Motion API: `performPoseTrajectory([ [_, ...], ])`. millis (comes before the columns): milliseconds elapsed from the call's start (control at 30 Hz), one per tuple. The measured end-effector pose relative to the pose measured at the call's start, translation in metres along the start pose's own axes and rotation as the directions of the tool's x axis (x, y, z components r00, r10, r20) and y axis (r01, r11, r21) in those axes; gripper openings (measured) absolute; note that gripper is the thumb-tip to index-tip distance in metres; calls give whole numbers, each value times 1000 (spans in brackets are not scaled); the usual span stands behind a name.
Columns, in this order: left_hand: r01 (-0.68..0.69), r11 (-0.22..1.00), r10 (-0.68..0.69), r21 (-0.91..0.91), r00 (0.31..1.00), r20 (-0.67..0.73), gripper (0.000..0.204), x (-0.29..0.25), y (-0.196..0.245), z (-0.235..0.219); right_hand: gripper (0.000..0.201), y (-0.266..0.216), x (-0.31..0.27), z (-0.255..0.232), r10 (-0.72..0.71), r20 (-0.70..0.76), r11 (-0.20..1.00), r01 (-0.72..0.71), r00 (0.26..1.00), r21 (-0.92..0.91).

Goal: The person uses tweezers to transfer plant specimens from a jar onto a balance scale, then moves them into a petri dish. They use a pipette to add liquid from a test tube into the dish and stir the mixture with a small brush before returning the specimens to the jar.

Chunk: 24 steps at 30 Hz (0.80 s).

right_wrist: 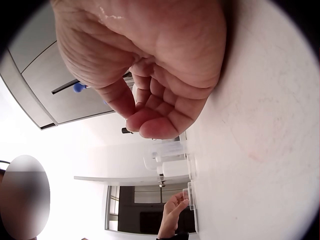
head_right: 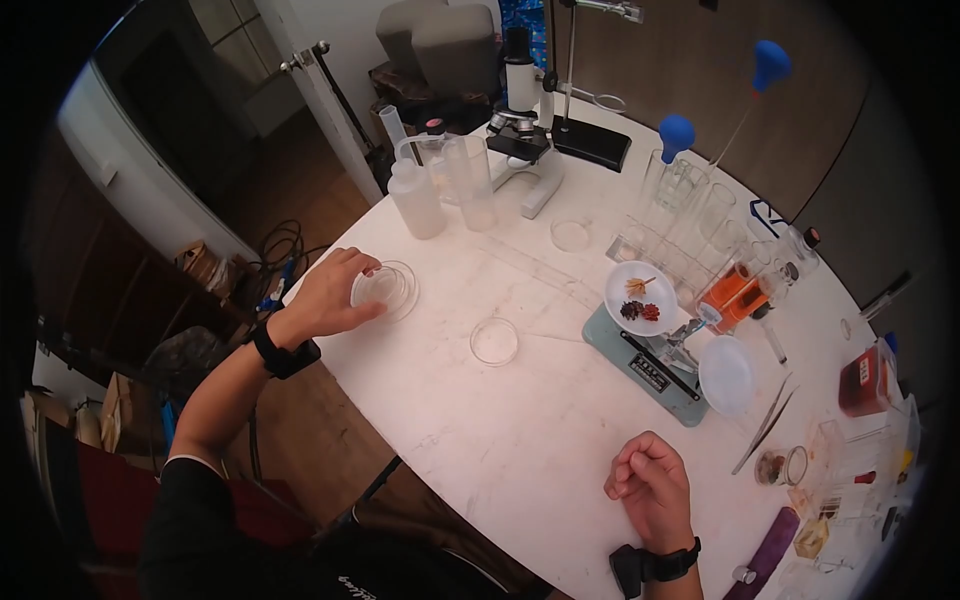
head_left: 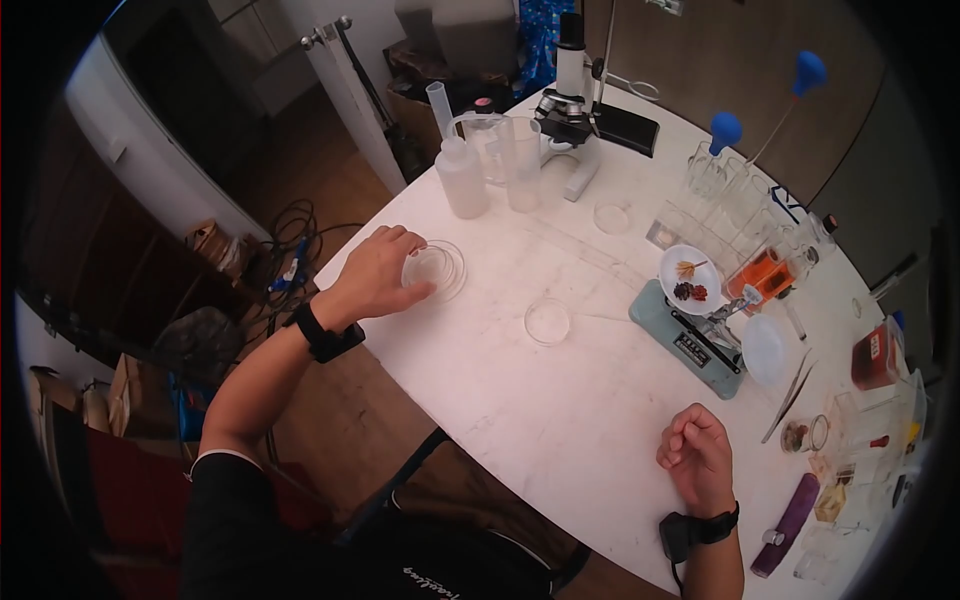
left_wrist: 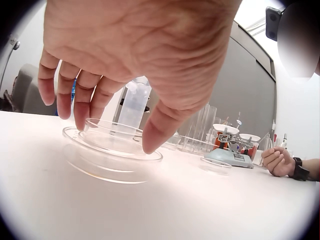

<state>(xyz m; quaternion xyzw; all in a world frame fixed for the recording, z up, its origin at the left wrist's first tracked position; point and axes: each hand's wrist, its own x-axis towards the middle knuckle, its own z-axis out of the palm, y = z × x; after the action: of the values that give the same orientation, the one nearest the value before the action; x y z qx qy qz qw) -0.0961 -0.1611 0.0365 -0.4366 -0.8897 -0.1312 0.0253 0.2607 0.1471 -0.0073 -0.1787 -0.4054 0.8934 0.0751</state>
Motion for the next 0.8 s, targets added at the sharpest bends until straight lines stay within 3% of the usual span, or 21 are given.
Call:
performPoseTrajectory([
  [233,-61,997,62,53,998,-19,46,3,-3,2,9,0,0,0,2,8,1000,-2,1000,8],
  [633,-6,1000,7,-17,999,47,50,5,-1,3,11,-1,0,2,4,0,999,-4,1000,-44],
  [800,-39,999,39,-2,999,-29,51,1,-1,8,10,-1,0,3,-1,4,999,2,1000,-37],
])
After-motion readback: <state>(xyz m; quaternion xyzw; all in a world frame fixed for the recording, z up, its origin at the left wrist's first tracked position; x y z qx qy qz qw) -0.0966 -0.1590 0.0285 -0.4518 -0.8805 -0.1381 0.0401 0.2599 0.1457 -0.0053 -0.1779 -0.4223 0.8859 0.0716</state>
